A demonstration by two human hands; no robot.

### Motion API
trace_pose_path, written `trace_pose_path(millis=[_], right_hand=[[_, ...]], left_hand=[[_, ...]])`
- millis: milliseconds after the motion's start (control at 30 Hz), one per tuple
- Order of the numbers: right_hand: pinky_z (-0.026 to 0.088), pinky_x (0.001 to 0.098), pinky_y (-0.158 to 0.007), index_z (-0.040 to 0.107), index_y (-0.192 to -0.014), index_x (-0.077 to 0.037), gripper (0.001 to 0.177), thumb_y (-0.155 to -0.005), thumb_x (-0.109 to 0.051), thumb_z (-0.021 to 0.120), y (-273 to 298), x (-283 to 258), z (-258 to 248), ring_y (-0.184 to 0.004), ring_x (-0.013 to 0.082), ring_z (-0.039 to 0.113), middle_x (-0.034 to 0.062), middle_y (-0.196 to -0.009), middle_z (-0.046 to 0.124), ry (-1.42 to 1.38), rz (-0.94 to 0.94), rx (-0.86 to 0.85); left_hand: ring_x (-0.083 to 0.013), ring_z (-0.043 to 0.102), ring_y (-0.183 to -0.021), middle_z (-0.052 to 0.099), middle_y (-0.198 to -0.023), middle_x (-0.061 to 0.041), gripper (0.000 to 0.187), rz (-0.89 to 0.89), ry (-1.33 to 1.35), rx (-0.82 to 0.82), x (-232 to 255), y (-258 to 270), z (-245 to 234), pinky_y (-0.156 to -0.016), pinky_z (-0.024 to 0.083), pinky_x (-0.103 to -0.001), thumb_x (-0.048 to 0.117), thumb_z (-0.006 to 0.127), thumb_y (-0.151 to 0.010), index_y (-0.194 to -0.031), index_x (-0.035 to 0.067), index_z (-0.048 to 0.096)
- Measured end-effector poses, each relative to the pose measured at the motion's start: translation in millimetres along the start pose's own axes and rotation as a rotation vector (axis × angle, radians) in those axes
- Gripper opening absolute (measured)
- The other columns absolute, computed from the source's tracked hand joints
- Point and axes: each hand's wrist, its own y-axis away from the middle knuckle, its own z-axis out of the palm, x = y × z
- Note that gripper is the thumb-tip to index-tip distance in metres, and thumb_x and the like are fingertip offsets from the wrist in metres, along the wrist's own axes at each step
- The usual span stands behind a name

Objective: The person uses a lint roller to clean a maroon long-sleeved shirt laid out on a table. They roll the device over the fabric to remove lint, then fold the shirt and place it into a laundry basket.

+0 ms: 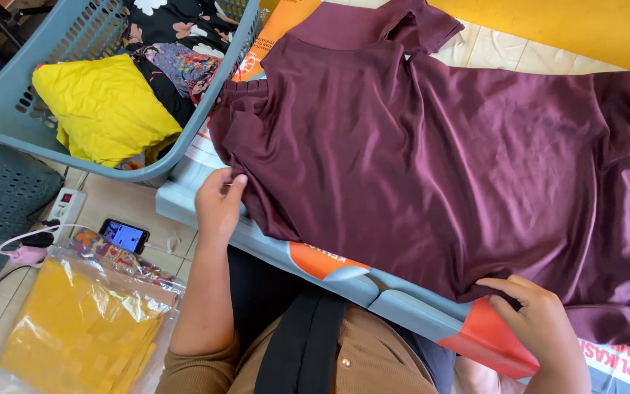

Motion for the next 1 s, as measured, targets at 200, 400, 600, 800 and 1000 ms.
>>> trace_pose_path(millis=[200, 400, 600, 800, 1000], right_hand=[[0.053, 0.0264, -0.092, 0.084, -0.111, -0.025, 0.034, -0.08, -0.011, 0.075, -1, 35, -8, -0.089, 0.0115, 0.074, -0.0039, -0.095, 0.08, 0.096, -0.12, 0.093], [0.051, 0.0225, -0.101, 0.092, -0.106, -0.028, 0.027, -0.081, -0.028, 0.08, -5, 96, -31, -0.1, 0.0065, 0.079, -0.0114, -0.104, 0.088, 0.166, 0.098, -0.03], [0.045, 0.0276, -0.071, 0.082, -0.104, 0.001, 0.02, -0.086, -0.007, 0.078, -13, 193, -29, -0.072, 0.0185, 0.061, 0.0115, -0.076, 0.07, -0.247, -0.202, 0.263], [0.047, 0.0346, -0.106, 0.08, -0.114, 0.003, 0.022, -0.096, -0.01, 0.076, -77, 185, -76, -0.101, 0.0277, 0.07, 0.0193, -0.107, 0.077, -0.063, -0.238, 0.308], [0.047, 0.0348, -0.097, 0.08, -0.105, 0.002, 0.02, -0.1, -0.016, 0.081, -204, 172, -99, -0.096, 0.0251, 0.069, 0.0135, -0.102, 0.077, 0.063, -0.287, 0.352]], left_hand=[[-0.006, 0.042, -0.063, 0.045, -0.08, 0.005, 0.014, -0.019, 0.68, 0.425, -51, -5, -33, -0.052, 0.034, -0.021, 0.018, 0.061, -0.103, -0.106, 0.019, 0.047], [-0.0133, 0.057, -0.097, 0.056, -0.1, -0.006, 0.027, 0.415, 0.83, 0.595, -35, 24, -61, -0.095, 0.052, -0.032, 0.029, 0.065, -0.103, -0.113, 0.013, 0.046], [-0.021, 0.051, -0.111, 0.055, -0.115, -0.008, 0.025, 0.774, 0.832, 0.659, 22, 9, -55, -0.107, 0.042, -0.041, 0.024, 0.066, -0.106, -0.116, 0.014, 0.044], [-0.0212, 0.056, -0.111, 0.054, -0.121, -0.007, 0.045, 0.721, 0.624, 0.666, 75, -112, -18, -0.099, 0.046, -0.038, 0.047, 0.066, -0.104, -0.129, 0.012, 0.055], [-0.024, 0.042, -0.139, 0.041, -0.151, -0.008, 0.047, 0.736, 0.449, -0.068, 152, -215, 67, -0.11, 0.048, -0.044, 0.036, 0.051, -0.112, -0.148, 0.011, 0.035]])
